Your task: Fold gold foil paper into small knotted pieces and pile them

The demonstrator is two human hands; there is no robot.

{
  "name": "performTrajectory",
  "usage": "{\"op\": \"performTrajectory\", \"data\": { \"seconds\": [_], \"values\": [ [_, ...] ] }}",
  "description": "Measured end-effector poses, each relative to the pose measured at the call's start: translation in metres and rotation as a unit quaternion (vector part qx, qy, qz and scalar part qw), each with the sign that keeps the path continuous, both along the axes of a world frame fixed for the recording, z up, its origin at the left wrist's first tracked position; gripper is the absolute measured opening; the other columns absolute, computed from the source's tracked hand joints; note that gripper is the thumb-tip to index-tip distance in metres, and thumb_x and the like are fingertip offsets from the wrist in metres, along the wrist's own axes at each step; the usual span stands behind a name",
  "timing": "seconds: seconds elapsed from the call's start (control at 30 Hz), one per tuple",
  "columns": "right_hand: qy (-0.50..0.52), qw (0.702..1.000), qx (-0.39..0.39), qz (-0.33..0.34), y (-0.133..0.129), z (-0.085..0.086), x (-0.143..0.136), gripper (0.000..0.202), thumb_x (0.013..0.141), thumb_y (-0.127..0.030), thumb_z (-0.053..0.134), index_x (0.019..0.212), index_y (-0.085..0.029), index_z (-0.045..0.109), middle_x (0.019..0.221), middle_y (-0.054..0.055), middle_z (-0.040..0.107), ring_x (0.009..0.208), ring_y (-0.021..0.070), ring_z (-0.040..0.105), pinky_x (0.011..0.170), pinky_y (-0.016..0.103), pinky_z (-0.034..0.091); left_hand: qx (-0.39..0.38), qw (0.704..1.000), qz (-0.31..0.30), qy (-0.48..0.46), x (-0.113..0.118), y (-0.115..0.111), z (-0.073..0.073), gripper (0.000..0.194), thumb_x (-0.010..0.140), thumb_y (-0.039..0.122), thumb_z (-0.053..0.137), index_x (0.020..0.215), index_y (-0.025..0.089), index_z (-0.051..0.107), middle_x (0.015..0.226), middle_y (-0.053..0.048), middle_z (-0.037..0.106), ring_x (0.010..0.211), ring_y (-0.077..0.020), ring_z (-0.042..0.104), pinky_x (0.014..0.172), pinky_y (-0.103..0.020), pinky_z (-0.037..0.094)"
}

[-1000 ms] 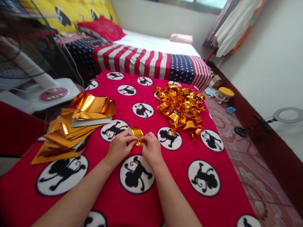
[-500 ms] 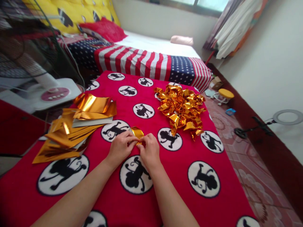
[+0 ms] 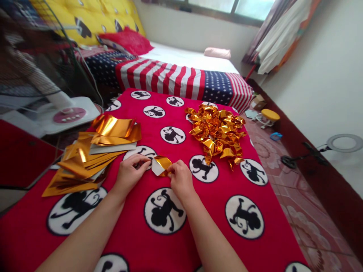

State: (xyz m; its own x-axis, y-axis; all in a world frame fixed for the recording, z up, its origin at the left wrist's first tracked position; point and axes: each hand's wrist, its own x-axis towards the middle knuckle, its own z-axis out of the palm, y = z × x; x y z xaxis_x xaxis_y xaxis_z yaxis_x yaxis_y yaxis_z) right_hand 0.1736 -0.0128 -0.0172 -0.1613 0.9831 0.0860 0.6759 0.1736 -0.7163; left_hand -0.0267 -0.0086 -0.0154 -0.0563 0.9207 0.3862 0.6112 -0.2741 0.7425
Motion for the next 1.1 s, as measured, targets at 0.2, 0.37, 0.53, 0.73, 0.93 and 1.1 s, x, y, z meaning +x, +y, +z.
{"op": "performTrajectory", "data": {
  "seconds": [0.2, 0.37, 0.53, 0.73, 0.93, 1.1],
  "values": [
    [-0.029, 0.999, 0.036, -0.009, -0.008, 0.008, -0.003, 0.023, 0.073, 0.001, 0.061, 0.080, -0.021, 0.061, 0.084, 0.001, 0.059, 0.075, 0.0157, 0.056, 0.067, 0.027, 0.042, -0.014, 0.992, -0.044, 0.119, 0.006, 0.003, -0.006, 0.006, 0.079, 0.021, 0.069, 0.078, 0.024, 0.075, 0.095, -0.003, 0.069, 0.093, -0.0210, 0.060, 0.086, -0.038, 0.047],
    [-0.026, 0.998, 0.056, 0.008, -0.014, 0.010, -0.005, 0.022, 0.078, 0.000, 0.056, 0.079, -0.021, 0.061, 0.086, 0.002, 0.059, 0.079, 0.0169, 0.057, 0.072, 0.028, 0.043, 0.017, 0.990, -0.056, 0.130, 0.006, 0.006, -0.002, 0.012, 0.080, 0.020, 0.067, 0.085, 0.027, 0.075, 0.138, -0.002, 0.054, 0.123, -0.0269, 0.049, 0.101, -0.046, 0.040],
    [-0.022, 0.998, 0.064, 0.012, -0.012, 0.010, -0.003, 0.025, 0.074, 0.002, 0.058, 0.084, -0.021, 0.058, 0.084, 0.001, 0.057, 0.075, 0.0166, 0.055, 0.067, 0.027, 0.042, -0.001, 0.989, -0.126, 0.083, 0.004, 0.012, -0.004, 0.033, 0.079, 0.010, 0.063, 0.108, 0.026, 0.068, 0.114, -0.003, 0.070, 0.110, -0.0221, 0.059, 0.098, -0.041, 0.043],
    [-0.029, 0.994, 0.068, 0.076, -0.001, 0.013, 0.009, 0.022, 0.078, 0.000, 0.058, 0.077, -0.021, 0.064, 0.087, 0.001, 0.059, 0.079, 0.0141, 0.058, 0.071, 0.024, 0.044, 0.004, 0.988, -0.135, 0.069, 0.002, 0.011, -0.006, 0.035, 0.079, 0.011, 0.064, 0.112, 0.024, 0.065, 0.106, -0.004, 0.071, 0.101, -0.0210, 0.062, 0.091, -0.038, 0.046],
    [-0.066, 0.987, 0.064, 0.135, 0.018, 0.018, 0.019, 0.022, 0.079, -0.001, 0.061, 0.077, -0.021, 0.069, 0.085, 0.000, 0.061, 0.077, 0.0127, 0.060, 0.071, 0.023, 0.045, 0.032, 0.979, -0.157, 0.124, 0.002, 0.007, -0.008, 0.026, 0.083, 0.014, 0.062, 0.106, 0.023, 0.069, 0.105, -0.007, 0.068, 0.101, -0.0221, 0.059, 0.092, -0.040, 0.047],
    [-0.067, 0.986, 0.112, 0.107, 0.003, 0.012, 0.014, 0.022, 0.087, -0.007, 0.055, 0.084, -0.022, 0.071, 0.090, 0.004, 0.063, 0.084, 0.0164, 0.060, 0.077, 0.028, 0.047, 0.041, 0.966, -0.182, 0.180, 0.004, 0.004, -0.004, 0.021, 0.088, 0.015, 0.055, 0.099, 0.023, 0.072, 0.106, -0.008, 0.066, 0.104, -0.0227, 0.057, 0.090, -0.040, 0.047]
  ]
}}
